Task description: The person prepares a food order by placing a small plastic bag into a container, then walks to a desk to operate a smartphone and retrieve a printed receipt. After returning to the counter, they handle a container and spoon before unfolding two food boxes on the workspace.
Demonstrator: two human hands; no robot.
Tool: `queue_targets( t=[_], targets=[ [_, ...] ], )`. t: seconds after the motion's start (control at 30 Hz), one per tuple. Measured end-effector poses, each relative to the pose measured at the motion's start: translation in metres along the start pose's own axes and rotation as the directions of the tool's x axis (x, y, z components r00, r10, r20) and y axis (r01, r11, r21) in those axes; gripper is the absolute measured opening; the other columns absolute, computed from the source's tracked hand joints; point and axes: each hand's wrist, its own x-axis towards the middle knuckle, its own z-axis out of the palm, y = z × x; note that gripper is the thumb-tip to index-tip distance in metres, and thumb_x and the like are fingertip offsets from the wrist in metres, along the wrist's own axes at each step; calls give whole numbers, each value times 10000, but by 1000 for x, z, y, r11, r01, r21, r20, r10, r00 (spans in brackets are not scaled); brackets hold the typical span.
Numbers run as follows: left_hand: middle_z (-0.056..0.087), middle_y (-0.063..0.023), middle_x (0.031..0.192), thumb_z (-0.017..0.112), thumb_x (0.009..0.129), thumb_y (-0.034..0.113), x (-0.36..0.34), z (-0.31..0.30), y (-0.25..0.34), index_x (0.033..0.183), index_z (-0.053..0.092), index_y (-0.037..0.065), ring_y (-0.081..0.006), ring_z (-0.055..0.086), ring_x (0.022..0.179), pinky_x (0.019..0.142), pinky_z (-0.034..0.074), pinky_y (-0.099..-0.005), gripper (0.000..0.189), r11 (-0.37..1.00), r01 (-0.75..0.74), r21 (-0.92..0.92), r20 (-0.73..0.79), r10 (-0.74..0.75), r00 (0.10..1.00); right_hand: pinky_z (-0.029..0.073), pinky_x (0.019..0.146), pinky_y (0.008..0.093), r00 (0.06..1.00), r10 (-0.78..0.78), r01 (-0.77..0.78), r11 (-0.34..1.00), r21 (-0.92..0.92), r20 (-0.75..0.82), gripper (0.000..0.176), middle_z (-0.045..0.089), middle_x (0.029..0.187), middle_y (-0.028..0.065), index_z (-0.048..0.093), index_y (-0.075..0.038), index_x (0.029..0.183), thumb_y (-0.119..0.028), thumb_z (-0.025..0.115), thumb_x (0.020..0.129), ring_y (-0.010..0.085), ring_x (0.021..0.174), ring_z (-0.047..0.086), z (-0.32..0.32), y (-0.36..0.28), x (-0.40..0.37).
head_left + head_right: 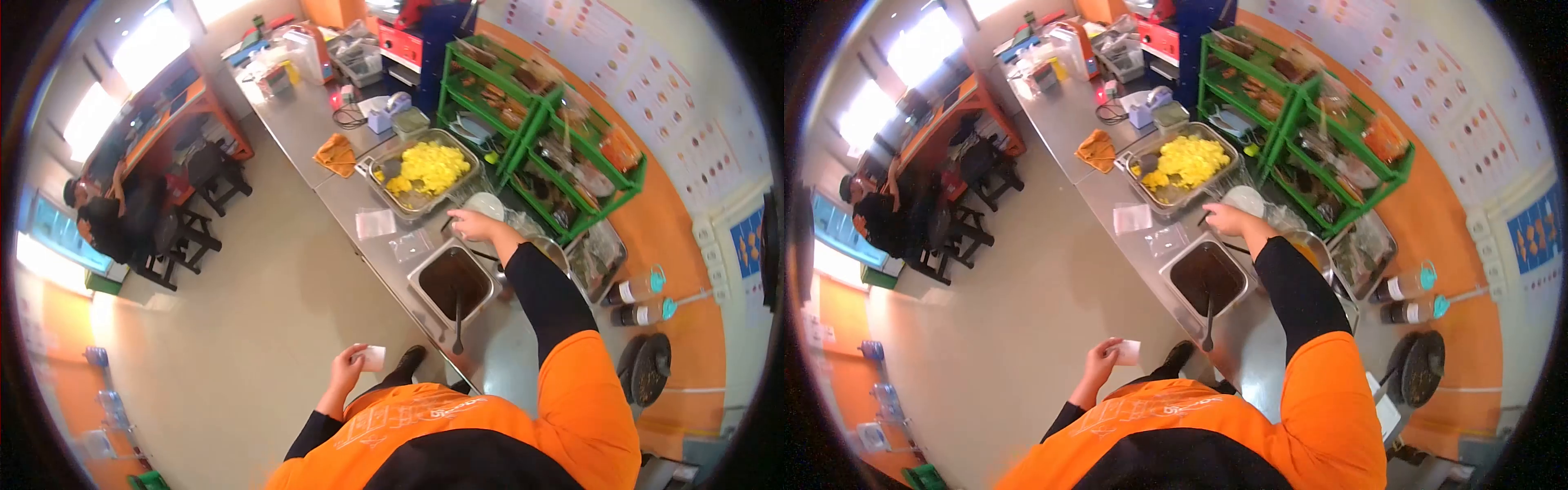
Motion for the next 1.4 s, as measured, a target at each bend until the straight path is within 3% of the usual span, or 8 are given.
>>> queue_targets(
  t=[0.17,0.33,0.4,0.67,0.9,0.97,1.07,1.4],
  targets=[
    [740,-107,1039,622,908,63,-28,-53,-21,1194,708,42,-183,691,886,804,545,-320,300,987,101,-122,-255,-129,958,573,784,387,938,328,-301,930,212,-108,628,575,1325,229,376,15,1490,-177,598,934,247,1080,653,-9,-7,17],
    [740,-116,1022,624,912,65,-33,-68,-28,1167,707,7,-178,687,871,786,542,-311,275,979,159,-126,-338,-193,921,521,924,452,932,-45,-130,886,-445,-361,600,598,1280,218,445,-9,1444,-230,640,922,362,1096,635,-42,42,30],
    [740,-118,1012,628,911,68,-27,-65,-24,1159,714,24,-174,687,877,788,542,-312,266,975,195,-106,-284,-217,934,432,1072,427,930,-187,-56,779,-625,-315,543,592,1315,224,559,7,1335,-203,685,850,413,1231,553,-56,54,25],
    [729,-117,1003,632,892,57,14,1,27,1075,726,73,-235,700,929,820,546,-340,207,991,24,130,290,-61,955,530,775,412,809,-303,27,875,-484,-503,199,668,1060,161,652,-69,1079,-147,643,897,331,920,661,-80,7,-118],
    [683,-142,1076,641,883,28,21,99,121,1044,717,70,-355,652,1016,875,536,-403,183,871,-491,-11,709,353,610,568,678,395,609,577,-699,715,-23,-544,307,696,791,165,595,-32,918,-333,610,976,302,780,713,-31,87,-291],
    [681,-137,1108,657,881,32,18,131,134,1058,716,75,-350,649,1033,891,531,-406,191,866,-489,-100,761,384,523,584,643,380,584,784,-644,605,468,-210,302,707,839,171,555,-42,957,-339,592,997,275,793,724,-10,109,-310],
    [676,-129,1138,684,868,52,11,193,143,1065,711,85,-342,646,1055,906,525,-404,202,830,-530,-175,724,474,502,614,630,397,714,651,-126,481,868,-258,261,679,915,182,466,-43,1061,-269,584,1009,278,798,720,23,122,-305],
    [643,-161,1196,714,869,128,65,339,158,1285,547,120,-410,607,1085,914,486,-468,448,826,-503,253,131,486,864,652,686,471,655,603,144,492,859,-455,269,594,899,211,331,4,1123,-44,548,971,348,770,717,12,139,-282]
  ],
)
